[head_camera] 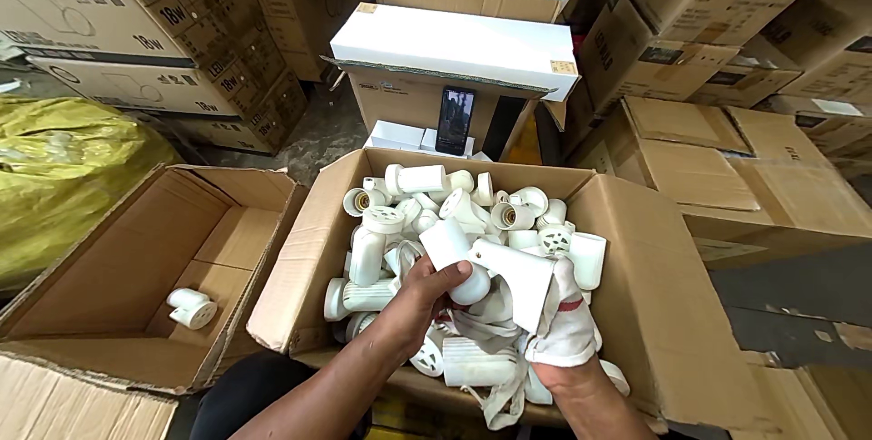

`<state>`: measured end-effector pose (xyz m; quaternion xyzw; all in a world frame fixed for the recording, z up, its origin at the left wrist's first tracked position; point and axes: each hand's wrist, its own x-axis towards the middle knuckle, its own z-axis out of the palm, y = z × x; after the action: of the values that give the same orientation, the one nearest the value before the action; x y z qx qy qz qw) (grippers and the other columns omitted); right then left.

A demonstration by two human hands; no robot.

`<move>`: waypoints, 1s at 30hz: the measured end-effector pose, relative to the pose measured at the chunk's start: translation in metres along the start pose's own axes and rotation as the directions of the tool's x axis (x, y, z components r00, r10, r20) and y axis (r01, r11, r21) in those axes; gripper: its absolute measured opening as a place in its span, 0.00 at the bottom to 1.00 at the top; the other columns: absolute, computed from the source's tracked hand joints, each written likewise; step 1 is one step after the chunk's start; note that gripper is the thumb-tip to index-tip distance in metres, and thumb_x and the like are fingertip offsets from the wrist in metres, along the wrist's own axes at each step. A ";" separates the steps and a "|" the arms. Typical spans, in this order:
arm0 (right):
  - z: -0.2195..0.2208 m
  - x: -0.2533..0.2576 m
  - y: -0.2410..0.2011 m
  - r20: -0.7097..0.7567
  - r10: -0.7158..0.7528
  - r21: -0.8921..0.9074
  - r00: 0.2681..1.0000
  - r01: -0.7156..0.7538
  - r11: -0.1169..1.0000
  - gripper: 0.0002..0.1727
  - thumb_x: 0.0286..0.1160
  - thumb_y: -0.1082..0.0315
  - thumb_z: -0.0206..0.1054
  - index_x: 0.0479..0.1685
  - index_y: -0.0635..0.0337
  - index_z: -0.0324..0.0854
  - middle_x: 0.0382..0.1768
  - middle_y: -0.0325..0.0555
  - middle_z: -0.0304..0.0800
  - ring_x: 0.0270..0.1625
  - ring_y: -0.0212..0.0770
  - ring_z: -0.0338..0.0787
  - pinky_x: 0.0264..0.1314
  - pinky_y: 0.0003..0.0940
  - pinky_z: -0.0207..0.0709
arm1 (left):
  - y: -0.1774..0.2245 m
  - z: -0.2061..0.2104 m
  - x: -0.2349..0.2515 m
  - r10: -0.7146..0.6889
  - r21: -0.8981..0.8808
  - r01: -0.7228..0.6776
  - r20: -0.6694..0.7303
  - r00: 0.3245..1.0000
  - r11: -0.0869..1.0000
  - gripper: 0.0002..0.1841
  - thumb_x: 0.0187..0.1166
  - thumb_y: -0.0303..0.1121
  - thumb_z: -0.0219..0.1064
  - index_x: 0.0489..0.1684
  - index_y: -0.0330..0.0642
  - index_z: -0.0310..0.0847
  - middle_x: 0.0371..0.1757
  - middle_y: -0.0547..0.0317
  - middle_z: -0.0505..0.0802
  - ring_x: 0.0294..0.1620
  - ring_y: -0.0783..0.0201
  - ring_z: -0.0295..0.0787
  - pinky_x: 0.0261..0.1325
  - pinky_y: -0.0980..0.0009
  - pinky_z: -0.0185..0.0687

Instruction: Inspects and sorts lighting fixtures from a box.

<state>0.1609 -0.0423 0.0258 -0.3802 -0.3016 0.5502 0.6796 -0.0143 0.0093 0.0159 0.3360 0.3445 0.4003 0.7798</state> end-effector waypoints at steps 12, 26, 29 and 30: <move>-0.004 0.002 0.003 -0.022 -0.003 0.037 1.000 0.004 0.999 0.17 0.91 0.52 0.52 0.58 0.50 0.82 0.48 0.33 0.93 0.55 0.26 0.91 0.61 0.26 0.85 | 0.000 -0.001 -0.002 -0.022 0.030 0.022 0.006 1.000 0.999 0.23 0.80 0.40 0.66 0.68 0.37 0.72 0.53 0.46 0.92 0.48 0.57 0.93 0.53 0.61 0.90; -0.020 -0.010 0.009 0.261 0.160 0.387 0.952 -0.255 0.886 0.21 0.69 0.42 0.71 0.46 0.47 0.94 0.43 0.40 0.97 0.47 0.34 0.96 0.49 0.36 0.91 | 0.011 0.000 -0.005 0.130 0.049 -0.130 -0.002 0.991 0.990 0.28 0.77 0.38 0.67 0.73 0.37 0.65 0.57 0.54 0.90 0.58 0.63 0.89 0.65 0.64 0.86; -0.016 -0.013 0.007 0.187 0.175 0.395 0.967 -0.237 0.888 0.17 0.73 0.47 0.69 0.43 0.47 0.94 0.40 0.40 0.97 0.45 0.34 0.96 0.47 0.34 0.91 | 0.009 -0.001 -0.006 0.119 0.048 -0.120 0.012 0.993 0.992 0.28 0.76 0.38 0.68 0.73 0.38 0.65 0.57 0.53 0.90 0.59 0.62 0.89 0.66 0.62 0.85; -0.016 -0.012 0.006 0.123 0.179 0.359 0.976 -0.211 0.909 0.15 0.77 0.48 0.67 0.43 0.47 0.93 0.39 0.40 0.97 0.43 0.33 0.96 0.45 0.33 0.91 | 0.008 -0.002 -0.005 0.116 0.052 -0.117 0.025 0.993 0.992 0.27 0.77 0.37 0.68 0.73 0.37 0.66 0.57 0.52 0.90 0.59 0.61 0.89 0.66 0.62 0.85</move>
<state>0.1682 -0.0562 0.0120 -0.2494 -0.1824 0.6782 0.6667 -0.0212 0.0088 0.0228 0.3806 0.3264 0.4322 0.7495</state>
